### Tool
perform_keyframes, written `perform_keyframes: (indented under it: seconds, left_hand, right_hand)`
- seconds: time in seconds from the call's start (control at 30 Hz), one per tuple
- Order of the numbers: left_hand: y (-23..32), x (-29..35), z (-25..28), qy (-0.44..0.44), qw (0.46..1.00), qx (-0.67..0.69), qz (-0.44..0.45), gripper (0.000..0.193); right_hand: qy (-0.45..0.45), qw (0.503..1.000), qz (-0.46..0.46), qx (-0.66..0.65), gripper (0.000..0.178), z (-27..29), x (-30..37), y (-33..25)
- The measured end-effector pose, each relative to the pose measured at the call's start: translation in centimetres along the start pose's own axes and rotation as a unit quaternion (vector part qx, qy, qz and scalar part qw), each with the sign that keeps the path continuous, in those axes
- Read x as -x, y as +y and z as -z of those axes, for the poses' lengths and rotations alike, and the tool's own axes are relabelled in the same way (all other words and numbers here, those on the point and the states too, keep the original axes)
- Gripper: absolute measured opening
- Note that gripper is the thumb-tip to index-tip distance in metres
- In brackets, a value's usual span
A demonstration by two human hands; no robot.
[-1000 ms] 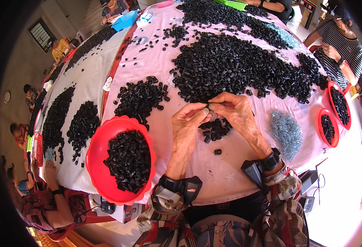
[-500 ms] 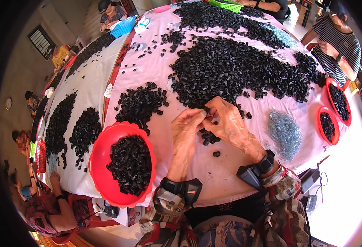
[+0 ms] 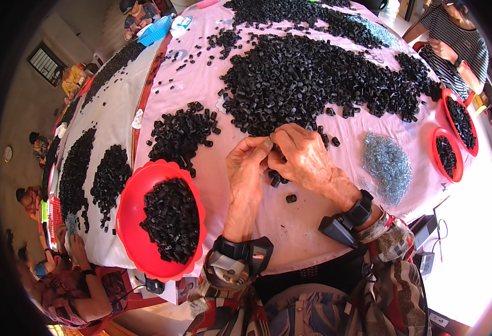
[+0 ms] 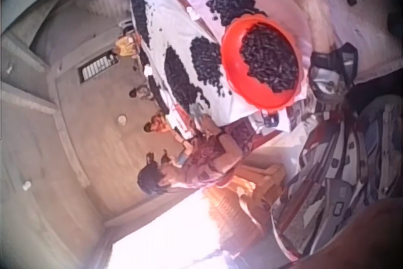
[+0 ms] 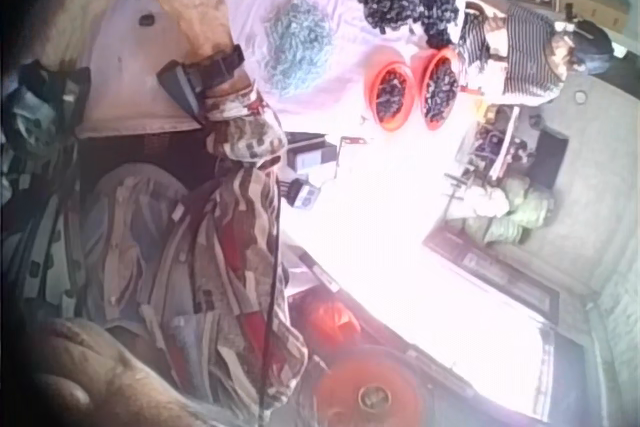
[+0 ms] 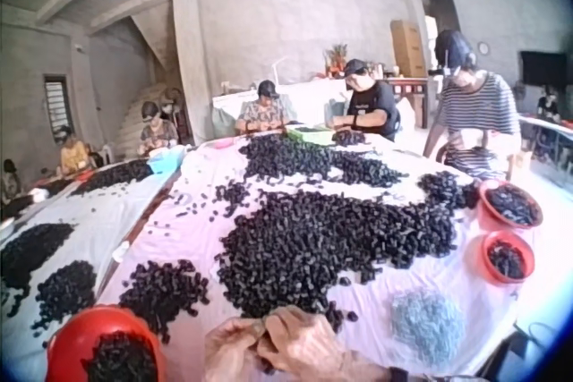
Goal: Sorting small black plastic shoe components at a communal table.
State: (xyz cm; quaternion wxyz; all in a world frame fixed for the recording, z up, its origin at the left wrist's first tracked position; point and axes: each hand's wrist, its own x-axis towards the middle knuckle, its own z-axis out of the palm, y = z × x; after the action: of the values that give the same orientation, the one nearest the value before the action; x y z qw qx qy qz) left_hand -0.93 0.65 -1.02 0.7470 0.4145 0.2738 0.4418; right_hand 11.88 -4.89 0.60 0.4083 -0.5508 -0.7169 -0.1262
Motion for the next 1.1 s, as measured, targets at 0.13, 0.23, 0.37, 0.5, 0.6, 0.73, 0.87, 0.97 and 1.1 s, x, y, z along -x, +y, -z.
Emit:
perform_keyframes:
  seconds: [0.13,0.23,0.37,0.5,0.6,0.73,0.87,0.97,1.1]
  left_hand:
    - [0.5,0.1,0.0,0.015,0.999,-0.036,0.008,0.006]
    - [0.7,-0.1,-0.2,0.036,0.997,-0.062,-0.023,0.008]
    - [2.7,0.5,0.6,0.052,0.98,-0.152,-0.116,0.011]
    - [6.6,4.4,0.1,0.137,0.882,-0.361,-0.268,0.013]
    - [10.0,8.4,0.3,0.273,0.71,-0.551,-0.342,0.014]
    - [10.8,8.1,2.5,0.321,0.575,-0.698,-0.282,0.011]
    - [11.2,7.6,1.5,0.253,0.688,-0.597,-0.326,0.012]
    - [9.4,5.0,-0.7,0.118,0.799,-0.523,-0.271,0.012]
    - [6.7,1.4,-1.6,0.03,0.761,-0.617,-0.2,0.014]
  right_hand:
    - [0.011,1.0,-0.007,0.0,0.02,-0.4,0.1,0.1]
    - [-0.019,0.993,-0.069,-0.092,0.024,-0.2,-0.1,0.6]
    - [-0.002,0.977,-0.144,-0.159,0.022,1.3,-0.7,1.1]
    - [0.049,0.953,-0.228,-0.193,0.014,2.1,-0.9,1.7]
    - [0.051,0.937,-0.247,-0.243,0.011,1.2,-1.1,1.6]
    - [0.055,0.938,-0.268,-0.212,0.012,2.4,-0.5,2.8]
    - [0.049,0.947,-0.25,-0.196,0.013,1.8,-0.7,2.6]
    - [0.029,0.94,-0.274,-0.201,0.013,1.8,-0.4,2.8]
    - [0.041,0.952,-0.236,-0.191,0.012,1.2,-0.6,2.5]
